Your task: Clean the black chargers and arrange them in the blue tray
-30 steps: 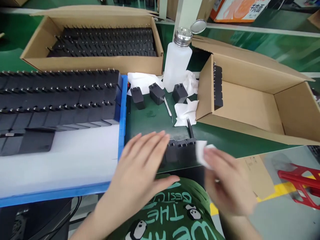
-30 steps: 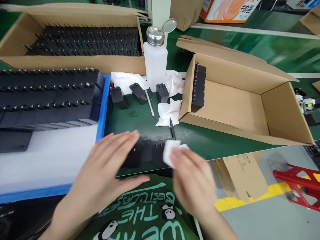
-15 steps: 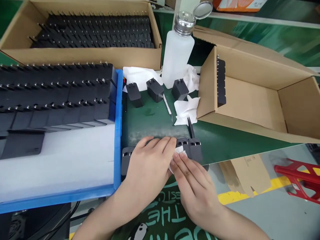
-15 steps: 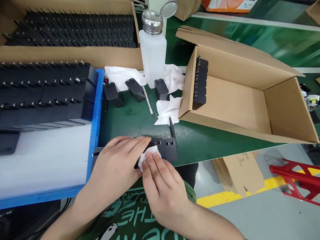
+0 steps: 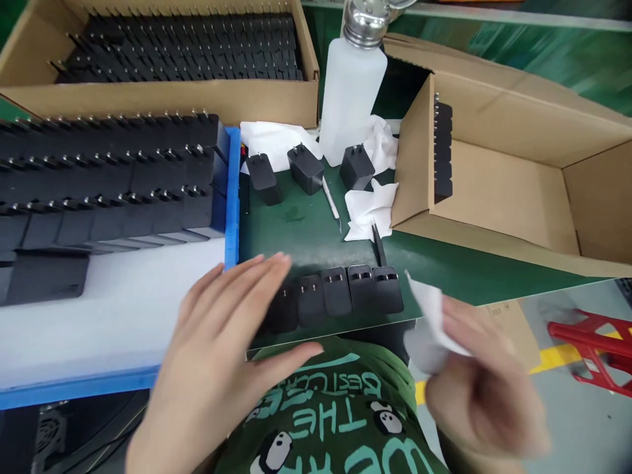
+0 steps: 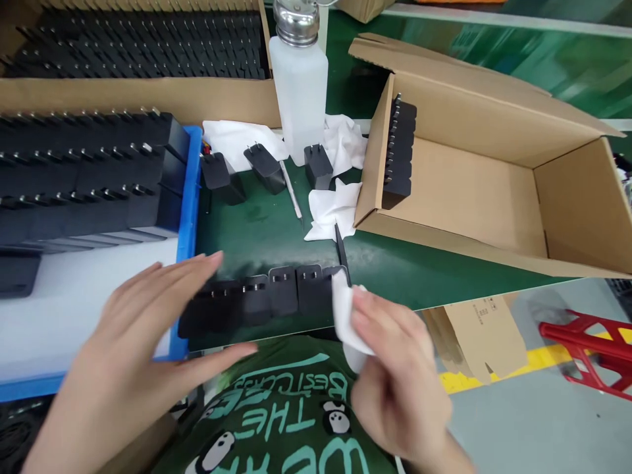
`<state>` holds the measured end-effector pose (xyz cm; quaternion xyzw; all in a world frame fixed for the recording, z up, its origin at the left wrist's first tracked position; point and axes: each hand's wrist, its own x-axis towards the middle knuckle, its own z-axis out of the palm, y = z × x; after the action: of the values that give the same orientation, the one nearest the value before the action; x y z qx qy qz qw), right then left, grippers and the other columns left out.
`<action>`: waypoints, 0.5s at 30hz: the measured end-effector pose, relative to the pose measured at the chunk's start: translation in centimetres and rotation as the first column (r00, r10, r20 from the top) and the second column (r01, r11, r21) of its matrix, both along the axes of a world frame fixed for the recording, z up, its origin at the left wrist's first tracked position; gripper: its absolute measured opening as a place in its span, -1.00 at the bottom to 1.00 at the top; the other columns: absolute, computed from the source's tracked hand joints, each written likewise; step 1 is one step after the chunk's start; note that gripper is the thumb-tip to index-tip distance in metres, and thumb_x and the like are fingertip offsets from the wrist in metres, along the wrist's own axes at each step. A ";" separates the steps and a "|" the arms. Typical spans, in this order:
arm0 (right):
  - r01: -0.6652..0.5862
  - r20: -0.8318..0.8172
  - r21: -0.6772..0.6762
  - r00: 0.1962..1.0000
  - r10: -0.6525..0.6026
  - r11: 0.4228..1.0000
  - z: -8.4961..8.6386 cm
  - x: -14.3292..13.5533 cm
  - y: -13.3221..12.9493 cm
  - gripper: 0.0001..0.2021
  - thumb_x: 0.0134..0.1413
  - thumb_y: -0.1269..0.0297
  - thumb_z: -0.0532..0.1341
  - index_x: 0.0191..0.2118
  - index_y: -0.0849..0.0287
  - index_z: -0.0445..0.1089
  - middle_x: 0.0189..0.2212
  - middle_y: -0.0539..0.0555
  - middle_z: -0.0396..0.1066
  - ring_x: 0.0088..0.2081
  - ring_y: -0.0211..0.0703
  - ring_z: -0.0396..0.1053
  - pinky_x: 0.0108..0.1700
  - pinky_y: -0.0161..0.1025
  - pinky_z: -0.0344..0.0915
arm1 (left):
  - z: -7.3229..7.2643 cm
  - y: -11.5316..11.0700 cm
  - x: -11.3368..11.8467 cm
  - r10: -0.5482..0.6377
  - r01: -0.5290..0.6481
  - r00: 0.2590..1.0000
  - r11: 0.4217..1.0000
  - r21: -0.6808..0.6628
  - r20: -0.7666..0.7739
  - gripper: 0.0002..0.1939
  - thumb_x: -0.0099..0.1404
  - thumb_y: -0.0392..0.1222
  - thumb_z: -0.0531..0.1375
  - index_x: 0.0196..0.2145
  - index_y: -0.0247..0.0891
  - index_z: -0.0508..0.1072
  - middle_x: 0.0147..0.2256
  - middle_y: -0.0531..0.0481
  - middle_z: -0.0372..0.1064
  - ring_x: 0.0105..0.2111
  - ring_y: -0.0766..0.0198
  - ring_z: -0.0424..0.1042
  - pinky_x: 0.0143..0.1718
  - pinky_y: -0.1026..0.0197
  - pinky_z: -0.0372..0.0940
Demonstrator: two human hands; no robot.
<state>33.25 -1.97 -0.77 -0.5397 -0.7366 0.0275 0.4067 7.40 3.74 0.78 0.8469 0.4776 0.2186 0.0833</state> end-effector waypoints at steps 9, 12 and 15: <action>0.025 0.414 -0.100 0.910 0.018 0.995 -3.5 -4.2 0.4 -0.45 0.10 0.68 0.04 0.21 0.33 0.32 0.19 0.14 0.37 0.28 -0.13 0.25 0.43 -0.08 -0.10 | -2.4 -0.8 -6.1 0.106 -0.096 0.994 0.966 -0.241 0.026 -0.34 0.30 0.11 0.26 0.27 -0.09 0.23 0.18 -0.07 0.35 0.12 0.03 0.41 0.12 0.02 0.38; -0.034 0.460 -0.059 0.886 0.057 0.998 -3.5 -5.0 0.0 -0.48 0.13 0.67 0.02 0.21 0.43 0.32 0.18 0.22 0.37 0.34 -0.09 0.13 0.43 -0.11 -0.11 | -3.0 -0.5 -6.0 0.077 -0.053 0.992 0.975 -0.217 0.103 -0.49 0.28 -0.08 0.32 0.16 -0.14 0.36 0.13 -0.11 0.40 0.10 0.03 0.41 0.11 -0.03 0.39; -0.144 0.442 -0.043 0.885 0.148 0.989 -3.5 -6.8 -0.1 -0.51 0.17 0.68 -0.03 0.18 0.46 0.34 0.17 0.27 0.36 0.35 -0.03 0.12 0.40 -0.11 -0.02 | -3.3 -0.3 -5.8 0.063 -0.035 0.986 0.983 -0.178 0.154 -0.50 0.24 -0.13 0.36 0.11 -0.20 0.39 0.09 -0.13 0.44 0.06 0.04 0.41 0.04 -0.04 0.41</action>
<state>26.43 -2.05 -4.28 -0.4768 -0.8482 -0.0625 0.2221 1.56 3.39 -2.55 0.8041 0.5075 0.2448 0.1895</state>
